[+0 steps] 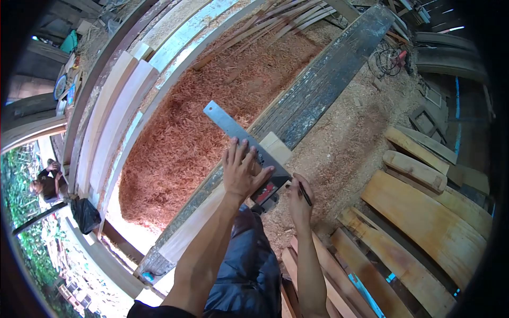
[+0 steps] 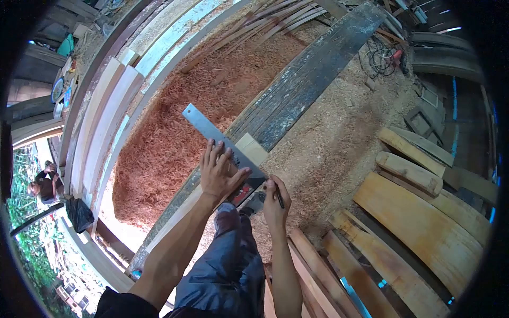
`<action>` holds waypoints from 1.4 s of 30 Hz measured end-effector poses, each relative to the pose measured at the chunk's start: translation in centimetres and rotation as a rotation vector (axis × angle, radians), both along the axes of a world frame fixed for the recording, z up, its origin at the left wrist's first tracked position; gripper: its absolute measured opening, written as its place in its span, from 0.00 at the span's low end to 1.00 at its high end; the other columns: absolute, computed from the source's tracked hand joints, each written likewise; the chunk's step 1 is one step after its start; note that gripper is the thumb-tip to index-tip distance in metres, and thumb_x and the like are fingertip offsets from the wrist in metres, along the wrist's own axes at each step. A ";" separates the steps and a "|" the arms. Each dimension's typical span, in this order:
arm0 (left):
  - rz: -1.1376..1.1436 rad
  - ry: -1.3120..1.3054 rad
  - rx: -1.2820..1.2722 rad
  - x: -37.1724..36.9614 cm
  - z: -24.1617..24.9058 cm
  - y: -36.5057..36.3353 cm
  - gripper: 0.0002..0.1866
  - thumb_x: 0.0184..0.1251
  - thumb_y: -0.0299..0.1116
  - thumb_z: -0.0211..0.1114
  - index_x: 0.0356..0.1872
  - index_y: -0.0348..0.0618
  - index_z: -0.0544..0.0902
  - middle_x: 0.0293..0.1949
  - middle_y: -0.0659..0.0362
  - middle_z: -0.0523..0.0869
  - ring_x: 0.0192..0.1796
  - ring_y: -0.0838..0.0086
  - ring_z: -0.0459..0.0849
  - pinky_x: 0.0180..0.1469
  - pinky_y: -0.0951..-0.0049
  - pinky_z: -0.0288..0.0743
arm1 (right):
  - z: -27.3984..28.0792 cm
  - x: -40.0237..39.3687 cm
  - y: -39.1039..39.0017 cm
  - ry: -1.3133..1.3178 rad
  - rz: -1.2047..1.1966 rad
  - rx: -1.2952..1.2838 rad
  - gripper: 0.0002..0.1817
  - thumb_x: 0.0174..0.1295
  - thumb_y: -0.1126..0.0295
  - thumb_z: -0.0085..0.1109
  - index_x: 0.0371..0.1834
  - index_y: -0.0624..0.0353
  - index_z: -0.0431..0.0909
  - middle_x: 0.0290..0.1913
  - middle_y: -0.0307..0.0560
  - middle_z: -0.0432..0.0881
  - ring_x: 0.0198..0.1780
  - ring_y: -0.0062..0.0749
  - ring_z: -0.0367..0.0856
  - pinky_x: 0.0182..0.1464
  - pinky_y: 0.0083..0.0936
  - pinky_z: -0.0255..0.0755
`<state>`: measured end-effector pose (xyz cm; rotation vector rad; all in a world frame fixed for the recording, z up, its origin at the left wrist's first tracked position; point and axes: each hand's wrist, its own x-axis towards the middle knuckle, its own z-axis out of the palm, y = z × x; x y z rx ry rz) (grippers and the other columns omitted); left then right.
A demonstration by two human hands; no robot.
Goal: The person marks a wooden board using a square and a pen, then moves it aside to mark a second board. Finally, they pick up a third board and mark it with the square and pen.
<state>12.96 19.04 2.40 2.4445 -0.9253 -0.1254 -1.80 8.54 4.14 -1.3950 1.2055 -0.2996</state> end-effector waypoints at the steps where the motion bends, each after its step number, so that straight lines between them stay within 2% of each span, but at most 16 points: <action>1: 0.002 -0.010 0.017 0.1 0.3 0.0 0.38 0.49 0.63 0.70 0.52 0.41 0.82 0.62 0.49 0.74 0.73 0.53 0.61 0.71 0.48 0.52 | -0.7 0.3 1.2 -0.052 -0.015 0.081 0.20 0.68 0.66 0.57 0.56 0.69 0.73 0.42 0.48 0.83 0.38 0.29 0.81 0.42 0.26 0.75; 2: 0.001 -0.024 -0.023 0.1 0.7 -0.2 0.32 0.51 0.57 0.71 0.50 0.41 0.82 0.61 0.49 0.75 0.72 0.52 0.62 0.70 0.49 0.55 | 0.4 1.5 1.9 -0.061 -0.149 0.324 0.21 0.66 0.66 0.61 0.56 0.71 0.73 0.43 0.45 0.81 0.38 0.23 0.78 0.39 0.20 0.74; 9: -0.014 -0.003 -0.287 1.2 -2.3 0.6 0.13 0.60 0.26 0.63 0.47 0.44 0.82 0.55 0.53 0.80 0.67 0.50 0.69 0.67 0.54 0.64 | -3.1 1.7 2.8 -0.167 -0.247 0.359 0.18 0.62 0.69 0.64 0.51 0.68 0.74 0.35 0.45 0.83 0.30 0.21 0.77 0.27 0.20 0.72; 15: -0.463 -0.038 -0.150 7.4 0.0 3.1 0.20 0.54 0.26 0.68 0.52 0.48 0.83 0.56 0.55 0.82 0.63 0.55 0.73 0.65 0.61 0.70 | -5.5 1.8 2.9 -0.147 -0.181 0.145 0.15 0.60 0.69 0.67 0.41 0.71 0.78 0.34 0.52 0.84 0.29 0.31 0.80 0.28 0.27 0.75; 17: -0.645 0.040 -0.034 9.2 0.8 4.2 0.23 0.55 0.16 0.58 0.53 0.44 0.82 0.58 0.57 0.81 0.65 0.59 0.73 0.66 0.61 0.70 | -6.4 1.6 2.7 -0.093 -0.115 0.164 0.14 0.59 0.68 0.67 0.36 0.71 0.79 0.33 0.52 0.84 0.29 0.33 0.81 0.31 0.30 0.77; 22: -0.538 0.098 0.056 7.4 0.8 4.1 0.25 0.59 0.19 0.56 0.61 0.44 0.76 0.66 0.55 0.74 0.70 0.60 0.67 0.71 0.61 0.64 | -3.5 2.3 3.2 -0.209 -0.311 0.327 0.12 0.60 0.72 0.67 0.39 0.68 0.76 0.34 0.49 0.83 0.30 0.33 0.81 0.29 0.32 0.77; 25: -0.610 0.022 0.001 7.4 0.3 5.3 0.23 0.61 0.23 0.57 0.59 0.45 0.78 0.64 0.55 0.76 0.68 0.58 0.70 0.69 0.63 0.66 | -2.7 2.1 3.8 -0.170 -0.282 0.366 0.09 0.62 0.74 0.64 0.43 0.62 0.75 0.39 0.45 0.82 0.35 0.33 0.82 0.30 0.33 0.77; 29: -0.581 0.056 0.013 6.6 -0.1 8.3 0.22 0.59 0.24 0.58 0.57 0.45 0.78 0.63 0.54 0.76 0.67 0.57 0.71 0.68 0.62 0.67 | -3.3 1.0 5.8 -0.214 -0.237 0.350 0.10 0.58 0.74 0.67 0.38 0.65 0.76 0.35 0.45 0.82 0.31 0.29 0.78 0.28 0.29 0.73; 32: -0.418 0.261 0.001 2.9 2.1 12.5 0.18 0.56 0.24 0.60 0.51 0.44 0.79 0.53 0.49 0.80 0.58 0.53 0.76 0.62 0.59 0.70 | -4.0 -2.2 9.9 -0.199 -0.125 0.338 0.12 0.57 0.70 0.68 0.37 0.68 0.79 0.36 0.45 0.82 0.30 0.28 0.76 0.30 0.29 0.72; 33: -0.472 0.170 -0.135 1.8 0.1 15.0 0.23 0.58 0.23 0.60 0.58 0.40 0.75 0.56 0.44 0.78 0.59 0.50 0.76 0.63 0.57 0.69 | -3.8 -3.6 11.4 -0.051 -0.084 0.335 0.14 0.56 0.69 0.69 0.40 0.68 0.79 0.37 0.46 0.82 0.32 0.28 0.78 0.31 0.28 0.73; 34: -0.460 0.191 -0.012 0.1 1.9 16.8 0.26 0.56 0.23 0.61 0.59 0.42 0.74 0.56 0.46 0.78 0.59 0.50 0.76 0.62 0.57 0.69 | -3.6 -5.0 13.0 0.094 -0.036 0.339 0.16 0.56 0.68 0.70 0.42 0.67 0.80 0.38 0.46 0.83 0.33 0.29 0.80 0.32 0.27 0.75; 35: -0.461 0.108 -0.071 -1.2 -0.1 19.1 0.25 0.55 0.23 0.62 0.58 0.43 0.76 0.55 0.47 0.79 0.60 0.51 0.74 0.63 0.55 0.67 | -2.0 -6.1 14.8 0.094 -0.094 0.310 0.18 0.55 0.71 0.70 0.47 0.65 0.78 0.37 0.43 0.82 0.32 0.29 0.80 0.31 0.26 0.75; 36: -0.386 0.238 0.068 -3.4 2.6 20.8 0.23 0.55 0.26 0.64 0.56 0.44 0.78 0.56 0.49 0.79 0.62 0.54 0.72 0.64 0.54 0.66 | -0.5 -8.1 15.9 -0.056 -0.112 0.499 0.19 0.55 0.74 0.70 0.50 0.62 0.76 0.36 0.41 0.82 0.32 0.27 0.79 0.29 0.25 0.74; 37: -0.433 0.006 0.080 -4.7 3.7 22.7 0.23 0.54 0.32 0.67 0.54 0.45 0.79 0.56 0.51 0.78 0.62 0.57 0.72 0.63 0.53 0.65 | -0.7 -10.0 17.3 -0.130 -0.160 0.466 0.17 0.56 0.75 0.68 0.49 0.61 0.76 0.35 0.39 0.81 0.33 0.26 0.78 0.30 0.24 0.73; 39: -0.190 0.042 0.058 -6.7 5.7 26.2 0.23 0.56 0.38 0.68 0.55 0.45 0.79 0.57 0.51 0.78 0.61 0.58 0.73 0.63 0.55 0.65 | 1.1 -13.6 18.4 -0.234 -0.087 0.493 0.16 0.56 0.76 0.68 0.47 0.61 0.76 0.37 0.38 0.82 0.35 0.26 0.79 0.32 0.23 0.74; 42: 0.126 0.057 -0.030 -8.3 7.3 30.7 0.23 0.56 0.39 0.70 0.52 0.42 0.79 0.53 0.49 0.79 0.56 0.55 0.77 0.56 0.54 0.70 | 7.2 -17.6 17.2 -0.076 0.082 0.464 0.13 0.60 0.74 0.65 0.48 0.59 0.78 0.43 0.42 0.82 0.39 0.30 0.82 0.39 0.32 0.80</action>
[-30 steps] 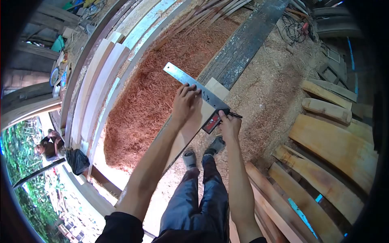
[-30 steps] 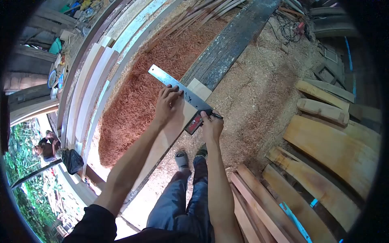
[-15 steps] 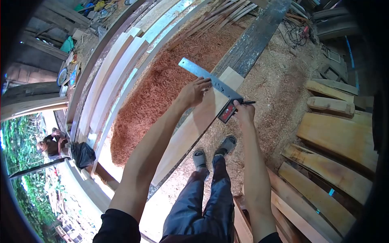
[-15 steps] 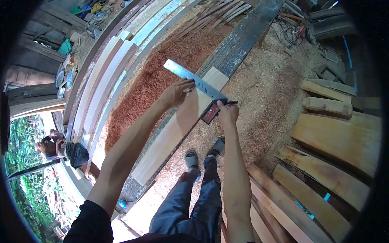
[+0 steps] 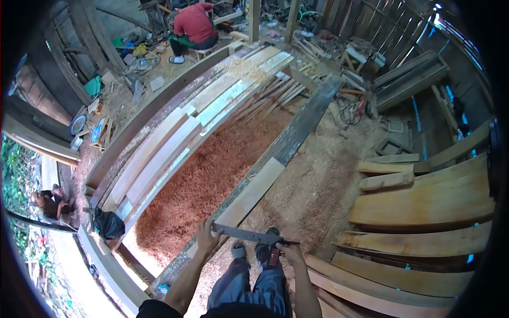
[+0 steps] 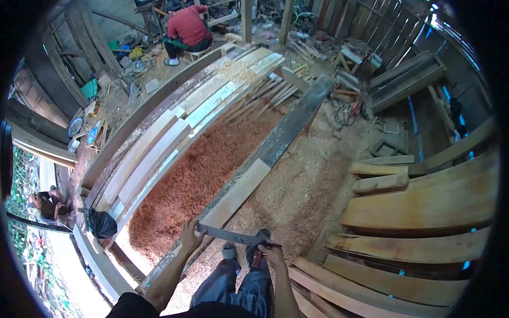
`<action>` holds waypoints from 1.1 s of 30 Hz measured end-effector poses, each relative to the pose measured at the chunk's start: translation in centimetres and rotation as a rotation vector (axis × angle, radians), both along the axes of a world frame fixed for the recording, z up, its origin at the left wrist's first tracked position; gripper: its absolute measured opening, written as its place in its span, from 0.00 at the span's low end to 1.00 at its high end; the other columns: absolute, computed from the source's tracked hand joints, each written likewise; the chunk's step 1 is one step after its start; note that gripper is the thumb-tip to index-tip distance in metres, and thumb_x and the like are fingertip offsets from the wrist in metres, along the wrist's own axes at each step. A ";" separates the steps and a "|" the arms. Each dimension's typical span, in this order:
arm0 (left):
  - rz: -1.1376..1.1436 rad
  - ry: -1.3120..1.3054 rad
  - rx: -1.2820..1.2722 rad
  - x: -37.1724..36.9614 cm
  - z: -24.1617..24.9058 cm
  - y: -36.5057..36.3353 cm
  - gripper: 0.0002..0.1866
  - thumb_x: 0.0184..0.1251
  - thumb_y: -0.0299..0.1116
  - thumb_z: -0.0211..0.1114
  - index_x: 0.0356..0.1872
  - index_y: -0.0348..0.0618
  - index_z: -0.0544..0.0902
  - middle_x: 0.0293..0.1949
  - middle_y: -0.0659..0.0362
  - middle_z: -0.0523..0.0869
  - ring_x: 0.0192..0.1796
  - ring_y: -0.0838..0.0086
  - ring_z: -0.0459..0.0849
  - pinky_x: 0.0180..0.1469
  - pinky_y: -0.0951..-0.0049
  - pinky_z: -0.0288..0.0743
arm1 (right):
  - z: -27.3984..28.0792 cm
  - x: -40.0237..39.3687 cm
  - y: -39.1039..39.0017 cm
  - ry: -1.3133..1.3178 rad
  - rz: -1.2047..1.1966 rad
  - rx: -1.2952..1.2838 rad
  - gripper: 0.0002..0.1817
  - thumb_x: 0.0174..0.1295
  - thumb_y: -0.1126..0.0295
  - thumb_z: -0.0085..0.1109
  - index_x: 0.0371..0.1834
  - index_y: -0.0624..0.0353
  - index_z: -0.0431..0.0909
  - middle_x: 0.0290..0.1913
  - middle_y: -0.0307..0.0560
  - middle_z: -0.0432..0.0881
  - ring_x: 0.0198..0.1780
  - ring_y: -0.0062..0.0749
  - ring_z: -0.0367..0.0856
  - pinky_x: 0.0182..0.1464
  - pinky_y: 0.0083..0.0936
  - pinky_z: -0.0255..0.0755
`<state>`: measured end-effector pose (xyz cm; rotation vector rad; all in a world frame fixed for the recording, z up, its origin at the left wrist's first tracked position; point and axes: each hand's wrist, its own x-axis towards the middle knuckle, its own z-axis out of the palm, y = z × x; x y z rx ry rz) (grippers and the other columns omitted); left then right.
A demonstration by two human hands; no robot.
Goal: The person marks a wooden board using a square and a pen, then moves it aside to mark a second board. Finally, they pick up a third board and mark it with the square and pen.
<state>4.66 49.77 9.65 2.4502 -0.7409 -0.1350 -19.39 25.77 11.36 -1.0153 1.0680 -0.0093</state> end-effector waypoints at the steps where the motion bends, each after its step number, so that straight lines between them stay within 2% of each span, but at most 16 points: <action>1: 0.050 0.125 -0.010 -0.3 0.7 1.2 0.24 0.56 0.40 0.71 0.52 0.41 0.79 0.50 0.47 0.81 0.53 0.56 0.79 0.53 0.56 0.73 | 1.9 -1.1 -0.4 -0.045 0.045 -0.007 0.14 0.60 0.72 0.65 0.49 0.60 0.78 0.44 0.43 0.83 0.41 0.30 0.82 0.40 0.32 0.80; 2: 0.048 0.117 -0.025 -0.5 1.2 2.1 0.24 0.56 0.40 0.71 0.52 0.41 0.79 0.50 0.47 0.81 0.53 0.56 0.79 0.53 0.56 0.73 | 3.4 -2.0 -1.0 -0.090 0.093 -0.014 0.15 0.60 0.71 0.66 0.49 0.61 0.79 0.44 0.43 0.83 0.42 0.30 0.82 0.40 0.32 0.79; 4: 0.061 0.735 -0.083 -1.3 1.9 3.4 0.22 0.59 0.36 0.71 0.52 0.36 0.78 0.41 0.47 0.85 0.41 0.61 0.85 0.42 0.65 0.79 | 4.6 -3.8 -2.4 -0.025 0.104 -0.097 0.15 0.60 0.70 0.66 0.49 0.62 0.79 0.44 0.44 0.84 0.43 0.30 0.82 0.42 0.31 0.79; 5: 0.070 0.725 -0.097 -1.8 2.6 3.3 0.22 0.59 0.36 0.71 0.52 0.36 0.78 0.41 0.47 0.85 0.41 0.61 0.85 0.42 0.65 0.79 | 4.7 -4.1 -3.5 0.041 0.115 -0.171 0.16 0.60 0.69 0.67 0.50 0.63 0.79 0.44 0.44 0.84 0.43 0.29 0.82 0.43 0.30 0.78; 7: 0.189 0.964 -0.416 -4.0 6.2 2.3 0.17 0.64 0.30 0.67 0.51 0.32 0.78 0.35 0.49 0.87 0.33 0.67 0.87 0.35 0.71 0.80 | 7.1 -3.6 -5.1 0.078 0.077 -0.252 0.17 0.60 0.70 0.67 0.50 0.64 0.79 0.42 0.44 0.84 0.42 0.29 0.82 0.44 0.27 0.77; 9: 0.213 0.965 -0.470 -5.3 6.6 1.3 0.14 0.66 0.27 0.65 0.48 0.30 0.79 0.37 0.48 0.87 0.36 0.70 0.87 0.36 0.73 0.81 | 8.9 -3.5 -6.6 -0.037 -0.028 -0.201 0.18 0.58 0.72 0.68 0.50 0.64 0.79 0.41 0.44 0.83 0.41 0.29 0.81 0.45 0.26 0.76; 10: 0.246 0.990 -0.483 -6.0 6.4 0.8 0.14 0.65 0.27 0.65 0.49 0.30 0.79 0.37 0.49 0.87 0.36 0.70 0.87 0.36 0.73 0.81 | 7.8 -3.6 -7.9 -0.039 0.009 -0.191 0.18 0.58 0.72 0.68 0.50 0.64 0.79 0.41 0.44 0.83 0.41 0.29 0.81 0.45 0.26 0.76; 12: 0.312 1.008 -0.518 -7.4 6.2 -0.7 0.14 0.65 0.26 0.65 0.49 0.29 0.79 0.36 0.49 0.87 0.36 0.70 0.86 0.36 0.73 0.81 | 4.6 -3.4 -11.2 -0.099 0.060 -0.380 0.18 0.55 0.76 0.68 0.50 0.64 0.79 0.40 0.44 0.82 0.41 0.28 0.81 0.45 0.26 0.76; 15: 0.419 1.053 -0.613 -9.2 5.5 -3.9 0.14 0.64 0.25 0.64 0.49 0.29 0.79 0.35 0.50 0.87 0.34 0.71 0.86 0.36 0.74 0.80 | 9.3 -0.7 -13.9 0.001 0.168 -0.368 0.17 0.52 0.81 0.69 0.47 0.65 0.79 0.41 0.43 0.83 0.42 0.29 0.80 0.47 0.25 0.75; 16: 0.448 1.025 -0.612 -9.5 5.2 -5.0 0.14 0.64 0.24 0.63 0.49 0.29 0.79 0.35 0.51 0.86 0.33 0.72 0.85 0.35 0.74 0.80 | 7.3 -0.8 -16.1 -0.022 0.249 -0.346 0.19 0.51 0.82 0.68 0.48 0.65 0.78 0.40 0.43 0.82 0.42 0.29 0.80 0.47 0.25 0.75; 21: 0.616 0.967 -0.710 -11.6 5.7 -10.7 0.17 0.64 0.24 0.63 0.53 0.29 0.78 0.36 0.51 0.85 0.32 0.73 0.84 0.37 0.75 0.79 | 8.5 0.3 -21.9 -0.052 0.407 -0.421 0.19 0.50 0.79 0.69 0.47 0.67 0.78 0.41 0.47 0.84 0.43 0.30 0.82 0.46 0.26 0.75; 23: 0.680 0.991 -0.737 -11.5 6.4 -13.2 0.17 0.65 0.24 0.62 0.54 0.30 0.77 0.36 0.52 0.85 0.34 0.73 0.83 0.38 0.74 0.80 | 7.1 1.1 -24.5 0.041 0.498 -0.626 0.22 0.49 0.77 0.71 0.49 0.68 0.78 0.43 0.50 0.85 0.44 0.33 0.83 0.47 0.28 0.75; 26: 0.723 0.926 -0.700 -11.5 7.2 -15.9 0.16 0.66 0.25 0.61 0.54 0.29 0.77 0.36 0.52 0.84 0.35 0.72 0.83 0.39 0.73 0.80 | 9.1 2.7 -27.7 0.024 0.622 -0.582 0.24 0.51 0.74 0.71 0.52 0.66 0.78 0.43 0.47 0.84 0.44 0.30 0.82 0.47 0.27 0.74; 28: 0.723 0.959 -0.819 -10.8 6.9 -17.8 0.16 0.67 0.27 0.60 0.53 0.28 0.77 0.36 0.53 0.84 0.36 0.72 0.83 0.39 0.73 0.80 | 10.0 4.2 -29.0 0.070 0.591 -0.634 0.24 0.50 0.74 0.71 0.52 0.66 0.78 0.45 0.50 0.84 0.46 0.35 0.83 0.49 0.29 0.75; 29: 0.731 0.953 -0.824 -10.0 6.7 -18.6 0.16 0.67 0.27 0.60 0.53 0.28 0.77 0.36 0.53 0.84 0.36 0.72 0.83 0.39 0.73 0.80 | 10.5 5.1 -29.6 0.123 0.546 -0.689 0.25 0.49 0.74 0.72 0.52 0.66 0.78 0.47 0.53 0.84 0.48 0.39 0.84 0.51 0.31 0.75; 33: 0.710 0.969 -0.762 -7.2 6.3 -22.4 0.18 0.67 0.28 0.60 0.54 0.27 0.77 0.38 0.53 0.84 0.36 0.72 0.83 0.39 0.73 0.79 | 11.0 8.2 -32.4 0.069 0.566 -0.897 0.27 0.49 0.73 0.72 0.55 0.64 0.77 0.47 0.55 0.84 0.49 0.42 0.84 0.52 0.33 0.76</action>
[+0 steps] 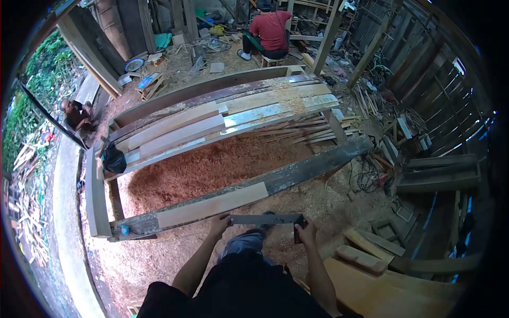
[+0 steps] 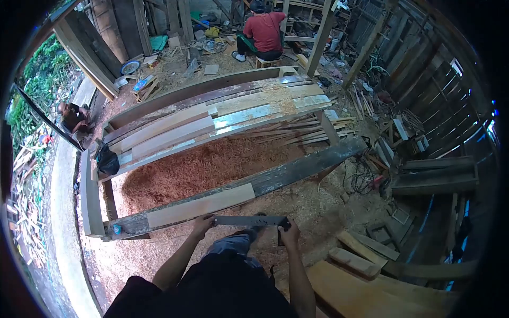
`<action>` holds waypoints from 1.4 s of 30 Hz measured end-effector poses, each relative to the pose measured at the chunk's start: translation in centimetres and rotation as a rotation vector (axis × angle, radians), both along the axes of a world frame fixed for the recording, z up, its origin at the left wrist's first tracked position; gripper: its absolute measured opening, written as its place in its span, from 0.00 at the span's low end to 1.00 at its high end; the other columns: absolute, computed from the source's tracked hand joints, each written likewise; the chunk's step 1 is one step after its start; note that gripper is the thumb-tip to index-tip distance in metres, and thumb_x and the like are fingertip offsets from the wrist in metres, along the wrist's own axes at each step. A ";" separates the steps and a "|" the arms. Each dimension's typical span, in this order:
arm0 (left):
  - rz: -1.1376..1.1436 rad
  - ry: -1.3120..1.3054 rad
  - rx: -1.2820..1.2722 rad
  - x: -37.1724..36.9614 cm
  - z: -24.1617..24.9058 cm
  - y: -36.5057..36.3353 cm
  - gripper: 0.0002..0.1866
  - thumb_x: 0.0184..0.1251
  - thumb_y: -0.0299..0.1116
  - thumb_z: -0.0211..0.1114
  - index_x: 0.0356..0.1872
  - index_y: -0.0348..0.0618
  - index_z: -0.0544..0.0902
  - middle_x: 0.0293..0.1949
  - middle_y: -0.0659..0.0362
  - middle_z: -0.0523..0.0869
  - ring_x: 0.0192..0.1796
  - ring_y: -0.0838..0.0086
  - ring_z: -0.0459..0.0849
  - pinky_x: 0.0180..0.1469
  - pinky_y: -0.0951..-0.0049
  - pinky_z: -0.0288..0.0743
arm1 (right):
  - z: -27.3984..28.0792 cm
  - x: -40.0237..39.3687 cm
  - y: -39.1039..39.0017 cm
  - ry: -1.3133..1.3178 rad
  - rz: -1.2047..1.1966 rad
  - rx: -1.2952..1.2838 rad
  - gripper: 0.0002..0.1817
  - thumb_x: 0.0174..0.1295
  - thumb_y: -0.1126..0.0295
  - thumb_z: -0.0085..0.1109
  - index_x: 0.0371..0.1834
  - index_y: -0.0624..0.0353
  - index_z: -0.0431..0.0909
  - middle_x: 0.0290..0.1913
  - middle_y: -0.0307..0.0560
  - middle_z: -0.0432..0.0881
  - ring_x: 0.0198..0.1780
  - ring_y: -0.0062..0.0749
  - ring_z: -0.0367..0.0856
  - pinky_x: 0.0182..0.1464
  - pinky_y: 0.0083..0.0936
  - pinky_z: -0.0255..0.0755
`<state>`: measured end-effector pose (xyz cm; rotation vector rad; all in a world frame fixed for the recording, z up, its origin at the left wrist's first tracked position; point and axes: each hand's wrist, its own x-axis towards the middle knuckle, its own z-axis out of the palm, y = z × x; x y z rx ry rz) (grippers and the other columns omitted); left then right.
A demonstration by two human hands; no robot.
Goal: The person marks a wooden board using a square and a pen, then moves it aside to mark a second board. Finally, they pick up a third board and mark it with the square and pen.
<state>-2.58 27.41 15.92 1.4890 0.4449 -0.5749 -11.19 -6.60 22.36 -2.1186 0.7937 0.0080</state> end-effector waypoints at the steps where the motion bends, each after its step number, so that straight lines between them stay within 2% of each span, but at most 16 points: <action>1: -0.020 -0.006 0.046 0.6 0.2 -1.3 0.18 0.67 0.28 0.60 0.55 0.26 0.77 0.38 0.52 0.84 0.36 0.72 0.83 0.38 0.73 0.79 | -0.7 0.8 -1.0 0.003 0.011 -0.033 0.27 0.49 0.72 0.72 0.56 0.63 0.77 0.47 0.55 0.84 0.48 0.42 0.84 0.51 0.33 0.76; 4: 0.008 -0.011 0.072 3.5 -1.5 -5.2 0.21 0.63 0.31 0.60 0.54 0.26 0.79 0.35 0.53 0.85 0.32 0.74 0.81 0.35 0.75 0.75 | -1.4 3.5 -4.4 0.035 -0.018 -0.065 0.28 0.49 0.71 0.72 0.57 0.62 0.77 0.46 0.55 0.84 0.47 0.42 0.84 0.51 0.32 0.75; 8: -0.096 -0.021 0.211 8.0 -3.6 -10.9 0.22 0.60 0.34 0.63 0.52 0.27 0.81 0.37 0.49 0.87 0.32 0.71 0.82 0.35 0.71 0.76 | -2.1 6.8 -9.6 0.038 -0.060 -0.060 0.28 0.49 0.71 0.72 0.56 0.62 0.76 0.48 0.55 0.84 0.49 0.42 0.84 0.52 0.33 0.76; 14: -0.173 -0.067 0.260 13.6 -4.7 -19.0 0.22 0.62 0.37 0.63 0.49 0.26 0.82 0.33 0.52 0.86 0.31 0.72 0.81 0.34 0.69 0.75 | -2.5 13.7 -18.3 0.146 0.072 -0.189 0.28 0.50 0.69 0.71 0.57 0.62 0.76 0.50 0.57 0.83 0.52 0.45 0.83 0.55 0.35 0.75; 18: -0.156 0.017 0.241 14.7 -4.9 -21.6 0.27 0.62 0.38 0.64 0.56 0.25 0.77 0.38 0.49 0.86 0.34 0.70 0.82 0.38 0.70 0.76 | -2.6 18.7 -21.3 0.147 0.172 -0.221 0.29 0.51 0.69 0.71 0.58 0.61 0.75 0.50 0.59 0.82 0.52 0.47 0.82 0.55 0.36 0.75; 19: -0.135 0.022 0.247 15.2 -5.2 -22.0 0.27 0.62 0.38 0.64 0.56 0.25 0.77 0.38 0.49 0.86 0.34 0.70 0.82 0.38 0.70 0.76 | -2.6 20.2 -21.9 0.187 0.207 -0.202 0.28 0.51 0.69 0.70 0.58 0.61 0.75 0.50 0.60 0.82 0.52 0.49 0.82 0.55 0.36 0.75; 21: -0.040 0.015 0.308 14.5 -6.1 -23.2 0.24 0.57 0.41 0.65 0.47 0.28 0.82 0.41 0.42 0.87 0.45 0.58 0.86 0.48 0.63 0.76 | -3.2 22.5 -22.8 0.250 0.264 -0.180 0.27 0.52 0.69 0.69 0.58 0.61 0.75 0.50 0.61 0.82 0.52 0.50 0.82 0.55 0.37 0.75; 24: 0.067 -0.002 0.288 14.5 -5.4 -25.1 0.25 0.58 0.40 0.65 0.49 0.27 0.81 0.41 0.40 0.86 0.46 0.56 0.86 0.49 0.63 0.75 | -6.1 25.6 -24.6 0.147 0.366 -0.191 0.25 0.54 0.69 0.66 0.57 0.62 0.75 0.49 0.61 0.82 0.52 0.52 0.81 0.55 0.38 0.75; 28: 0.204 0.146 0.198 14.2 -9.3 -27.3 0.31 0.60 0.43 0.66 0.57 0.26 0.76 0.43 0.39 0.85 0.46 0.59 0.85 0.49 0.65 0.76 | -8.7 30.5 -26.5 0.190 0.511 -0.171 0.27 0.54 0.70 0.67 0.59 0.62 0.74 0.51 0.58 0.82 0.53 0.48 0.82 0.55 0.36 0.74; 29: 0.241 0.180 0.310 13.6 -11.5 -27.8 0.33 0.61 0.43 0.66 0.60 0.27 0.74 0.45 0.40 0.85 0.44 0.63 0.85 0.46 0.67 0.77 | -9.1 30.8 -26.9 0.217 0.548 -0.176 0.28 0.54 0.71 0.66 0.60 0.62 0.73 0.51 0.58 0.82 0.53 0.48 0.82 0.54 0.36 0.74; 30: 0.243 0.205 0.321 13.5 -11.1 -28.7 0.33 0.61 0.43 0.66 0.60 0.27 0.74 0.45 0.40 0.85 0.44 0.63 0.85 0.46 0.67 0.77 | -10.0 31.4 -27.6 0.239 0.556 -0.162 0.28 0.54 0.71 0.66 0.60 0.62 0.73 0.51 0.58 0.82 0.53 0.48 0.82 0.54 0.36 0.74; 32: 0.344 0.303 0.330 13.7 -9.8 -30.3 0.26 0.64 0.38 0.64 0.57 0.28 0.75 0.47 0.50 0.82 0.45 0.68 0.81 0.46 0.70 0.75 | -12.6 32.1 -29.1 0.147 0.640 -0.054 0.27 0.57 0.72 0.61 0.62 0.61 0.71 0.50 0.59 0.82 0.52 0.50 0.81 0.53 0.35 0.73; 35: 0.387 0.307 0.314 13.4 -11.0 -32.0 0.37 0.61 0.46 0.66 0.65 0.28 0.69 0.49 0.40 0.83 0.47 0.61 0.84 0.51 0.68 0.75 | -17.2 32.2 -30.7 0.055 0.683 -0.038 0.25 0.59 0.74 0.57 0.63 0.60 0.71 0.49 0.61 0.82 0.52 0.51 0.81 0.53 0.36 0.73; 36: 0.387 0.340 0.316 13.2 -11.6 -32.9 0.37 0.61 0.46 0.66 0.65 0.28 0.69 0.49 0.40 0.83 0.47 0.61 0.84 0.51 0.68 0.75 | -17.7 31.9 -31.3 0.087 0.688 -0.032 0.25 0.59 0.74 0.57 0.63 0.60 0.71 0.49 0.61 0.82 0.52 0.51 0.81 0.53 0.36 0.73; 38: 0.512 0.305 0.356 13.6 -12.8 -34.1 0.37 0.61 0.46 0.66 0.64 0.28 0.70 0.54 0.38 0.80 0.53 0.57 0.81 0.57 0.66 0.72 | -17.3 32.6 -31.5 0.049 0.696 0.000 0.25 0.59 0.77 0.54 0.63 0.59 0.71 0.49 0.61 0.81 0.52 0.52 0.81 0.53 0.37 0.72; 42: 0.467 0.257 0.584 13.8 -14.5 -35.6 0.32 0.63 0.38 0.64 0.64 0.26 0.69 0.57 0.45 0.77 0.56 0.62 0.77 0.55 0.64 0.71 | -14.4 33.6 -31.2 0.293 0.726 0.034 0.24 0.62 0.81 0.49 0.63 0.58 0.70 0.49 0.63 0.81 0.51 0.56 0.80 0.51 0.40 0.72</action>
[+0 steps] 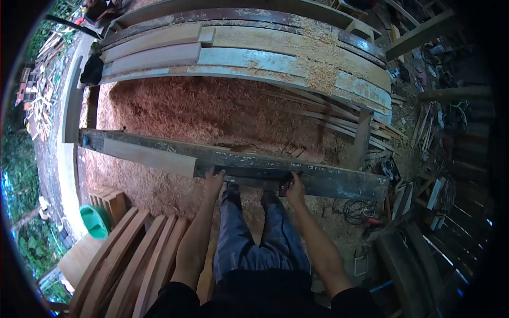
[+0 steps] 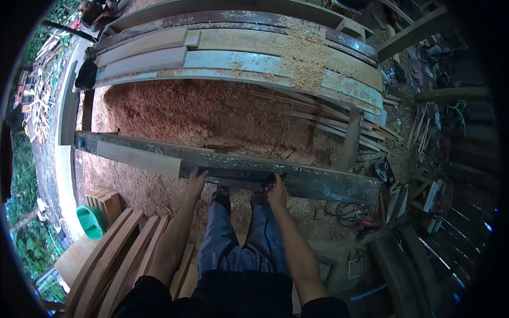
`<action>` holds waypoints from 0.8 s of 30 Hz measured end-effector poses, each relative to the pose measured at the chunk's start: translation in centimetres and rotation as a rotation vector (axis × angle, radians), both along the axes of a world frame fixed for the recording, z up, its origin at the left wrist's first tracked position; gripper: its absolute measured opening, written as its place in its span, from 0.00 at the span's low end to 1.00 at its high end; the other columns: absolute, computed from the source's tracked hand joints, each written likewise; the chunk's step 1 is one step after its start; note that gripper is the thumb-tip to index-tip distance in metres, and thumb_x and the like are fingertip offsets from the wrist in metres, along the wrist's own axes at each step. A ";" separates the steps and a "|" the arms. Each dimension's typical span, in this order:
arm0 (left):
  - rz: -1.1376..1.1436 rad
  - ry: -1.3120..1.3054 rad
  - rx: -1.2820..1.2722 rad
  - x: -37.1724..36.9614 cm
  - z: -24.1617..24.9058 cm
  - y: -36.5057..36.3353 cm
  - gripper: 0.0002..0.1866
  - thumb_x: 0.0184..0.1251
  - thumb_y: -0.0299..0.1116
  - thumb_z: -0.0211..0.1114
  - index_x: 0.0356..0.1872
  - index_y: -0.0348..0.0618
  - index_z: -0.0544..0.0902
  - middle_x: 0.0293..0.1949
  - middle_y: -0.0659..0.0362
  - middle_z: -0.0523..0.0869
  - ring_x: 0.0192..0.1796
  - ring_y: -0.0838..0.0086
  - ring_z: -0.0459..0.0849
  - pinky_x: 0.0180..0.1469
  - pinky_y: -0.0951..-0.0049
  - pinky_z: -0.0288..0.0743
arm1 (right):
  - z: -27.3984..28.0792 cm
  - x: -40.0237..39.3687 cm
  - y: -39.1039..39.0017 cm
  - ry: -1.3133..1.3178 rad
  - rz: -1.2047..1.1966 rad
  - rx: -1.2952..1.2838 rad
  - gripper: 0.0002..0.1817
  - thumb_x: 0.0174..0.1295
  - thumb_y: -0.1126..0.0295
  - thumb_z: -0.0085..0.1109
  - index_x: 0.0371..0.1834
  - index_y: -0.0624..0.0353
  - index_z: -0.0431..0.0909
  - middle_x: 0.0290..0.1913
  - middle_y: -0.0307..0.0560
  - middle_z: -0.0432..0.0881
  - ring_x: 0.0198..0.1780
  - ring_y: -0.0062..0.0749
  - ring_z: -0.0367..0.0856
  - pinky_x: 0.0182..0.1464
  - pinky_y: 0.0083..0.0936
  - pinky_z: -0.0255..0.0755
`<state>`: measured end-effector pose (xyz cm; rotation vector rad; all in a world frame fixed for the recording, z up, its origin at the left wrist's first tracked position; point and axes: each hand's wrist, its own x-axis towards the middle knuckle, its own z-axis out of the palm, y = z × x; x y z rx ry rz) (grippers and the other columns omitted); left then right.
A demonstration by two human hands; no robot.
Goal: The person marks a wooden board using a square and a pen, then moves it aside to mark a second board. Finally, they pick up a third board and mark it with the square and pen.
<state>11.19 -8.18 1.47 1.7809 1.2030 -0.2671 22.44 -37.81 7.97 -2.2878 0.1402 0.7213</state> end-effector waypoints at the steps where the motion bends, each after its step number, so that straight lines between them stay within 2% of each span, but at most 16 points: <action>1: 0.012 -0.016 0.056 0.0 -0.3 -0.2 0.33 0.63 0.42 0.65 0.63 0.27 0.70 0.59 0.41 0.75 0.59 0.56 0.75 0.60 0.61 0.69 | 0.0 0.1 -0.2 0.006 0.008 0.001 0.24 0.62 0.81 0.49 0.63 0.58 0.70 0.49 0.63 0.81 0.51 0.56 0.80 0.51 0.40 0.72; 2: 0.019 -0.034 0.112 0.1 -0.4 -0.5 0.34 0.62 0.45 0.65 0.63 0.29 0.71 0.61 0.38 0.72 0.61 0.50 0.74 0.64 0.59 0.66 | 0.1 0.2 -0.5 0.012 0.015 -0.003 0.22 0.63 0.79 0.50 0.62 0.59 0.72 0.49 0.64 0.80 0.51 0.57 0.80 0.51 0.41 0.72; 3: 0.019 -0.034 0.111 0.4 0.3 -0.9 0.34 0.62 0.45 0.65 0.63 0.29 0.71 0.61 0.38 0.72 0.61 0.50 0.74 0.64 0.59 0.66 | 0.2 0.4 -0.8 0.015 0.018 -0.009 0.20 0.63 0.78 0.51 0.60 0.60 0.73 0.49 0.65 0.80 0.51 0.58 0.79 0.51 0.42 0.71; 4: -0.078 0.002 0.253 1.1 1.8 -1.4 0.31 0.63 0.43 0.65 0.61 0.30 0.73 0.58 0.40 0.75 0.60 0.50 0.75 0.63 0.59 0.67 | 0.8 0.6 -1.2 0.012 0.014 -0.013 0.20 0.63 0.78 0.51 0.60 0.60 0.73 0.49 0.65 0.80 0.51 0.58 0.79 0.51 0.42 0.71; 5: -0.179 0.036 0.393 1.9 3.2 -2.2 0.28 0.63 0.42 0.65 0.59 0.32 0.75 0.55 0.42 0.77 0.59 0.51 0.76 0.63 0.60 0.68 | 1.4 0.8 -1.6 0.055 0.013 -0.045 0.17 0.63 0.75 0.53 0.56 0.61 0.76 0.48 0.64 0.80 0.50 0.59 0.79 0.50 0.43 0.72; 6: -0.184 0.029 0.389 2.8 4.3 -3.3 0.28 0.63 0.42 0.65 0.59 0.32 0.75 0.55 0.42 0.77 0.59 0.51 0.76 0.63 0.60 0.68 | 1.9 1.2 -2.1 0.095 0.013 -0.077 0.14 0.63 0.72 0.56 0.52 0.62 0.78 0.46 0.64 0.79 0.49 0.59 0.78 0.50 0.43 0.72; 7: -0.219 -0.092 0.275 3.7 5.2 -4.7 0.25 0.63 0.38 0.64 0.58 0.34 0.76 0.54 0.43 0.78 0.58 0.52 0.77 0.61 0.60 0.70 | 1.7 1.0 -2.9 0.091 0.007 -0.080 0.14 0.63 0.72 0.56 0.52 0.62 0.78 0.46 0.64 0.79 0.49 0.59 0.78 0.50 0.43 0.72; 9: -0.289 -0.267 0.012 5.8 7.6 -8.3 0.21 0.62 0.32 0.64 0.57 0.39 0.77 0.52 0.46 0.80 0.55 0.54 0.78 0.58 0.62 0.73 | 1.2 0.1 -4.2 -0.204 0.168 -0.254 0.12 0.60 0.67 0.61 0.43 0.62 0.82 0.43 0.59 0.79 0.47 0.55 0.78 0.49 0.42 0.72; 10: -0.326 -0.321 -0.137 7.0 8.4 -10.5 0.21 0.62 0.28 0.64 0.57 0.41 0.77 0.50 0.47 0.81 0.54 0.55 0.79 0.56 0.62 0.75 | 0.7 0.2 -4.9 -0.206 0.162 -0.252 0.12 0.60 0.67 0.61 0.43 0.62 0.82 0.43 0.59 0.79 0.47 0.55 0.78 0.49 0.42 0.72; 12: -0.598 -0.506 -0.156 8.2 7.8 -13.9 0.22 0.62 0.28 0.62 0.60 0.43 0.75 0.56 0.51 0.77 0.53 0.55 0.80 0.56 0.65 0.75 | -0.3 0.0 -6.4 -0.274 0.228 -0.172 0.11 0.59 0.66 0.63 0.41 0.60 0.83 0.41 0.56 0.79 0.48 0.52 0.78 0.49 0.43 0.72; 13: -0.613 -0.506 -0.163 8.9 7.8 -15.4 0.22 0.62 0.28 0.62 0.60 0.43 0.75 0.56 0.51 0.77 0.53 0.55 0.80 0.56 0.65 0.75 | -0.8 -0.1 -7.0 -0.294 0.244 -0.147 0.11 0.58 0.66 0.64 0.40 0.60 0.83 0.40 0.55 0.79 0.48 0.52 0.78 0.49 0.43 0.72; 15: -0.816 -0.515 -0.105 9.9 7.4 -18.0 0.24 0.59 0.28 0.64 0.59 0.46 0.76 0.55 0.52 0.76 0.54 0.56 0.78 0.55 0.63 0.75 | -1.4 0.5 -8.1 -0.294 0.419 -0.222 0.13 0.57 0.65 0.65 0.42 0.60 0.82 0.41 0.52 0.80 0.50 0.49 0.77 0.49 0.43 0.71; 16: -0.828 -0.520 -0.113 10.3 6.9 -18.8 0.24 0.59 0.28 0.64 0.59 0.46 0.76 0.55 0.52 0.76 0.54 0.56 0.78 0.55 0.63 0.75 | -1.4 0.8 -8.5 -0.294 0.405 -0.230 0.13 0.57 0.65 0.65 0.42 0.60 0.82 0.41 0.52 0.80 0.50 0.49 0.77 0.49 0.43 0.71; 18: -1.187 -0.351 0.300 10.8 6.0 -20.1 0.27 0.52 0.25 0.65 0.58 0.47 0.76 0.53 0.53 0.75 0.57 0.59 0.74 0.56 0.61 0.70 | -1.7 1.0 -9.0 -0.343 0.552 -0.303 0.15 0.56 0.65 0.66 0.43 0.61 0.81 0.42 0.50 0.80 0.50 0.45 0.77 0.49 0.41 0.70; 21: -1.266 -0.446 0.414 10.9 4.6 -20.9 0.26 0.52 0.28 0.64 0.57 0.49 0.77 0.52 0.54 0.75 0.58 0.62 0.72 0.57 0.63 0.66 | -2.5 1.7 -9.2 -0.390 0.672 -0.416 0.15 0.55 0.68 0.66 0.44 0.60 0.79 0.42 0.48 0.81 0.50 0.42 0.76 0.49 0.38 0.69; 24: -1.329 -0.403 0.455 11.3 3.1 -21.6 0.23 0.55 0.30 0.62 0.56 0.48 0.78 0.51 0.56 0.76 0.57 0.63 0.73 0.57 0.64 0.66 | -2.7 2.0 -9.4 -0.352 0.678 -0.434 0.16 0.54 0.68 0.66 0.45 0.58 0.79 0.44 0.46 0.81 0.52 0.39 0.75 0.52 0.39 0.69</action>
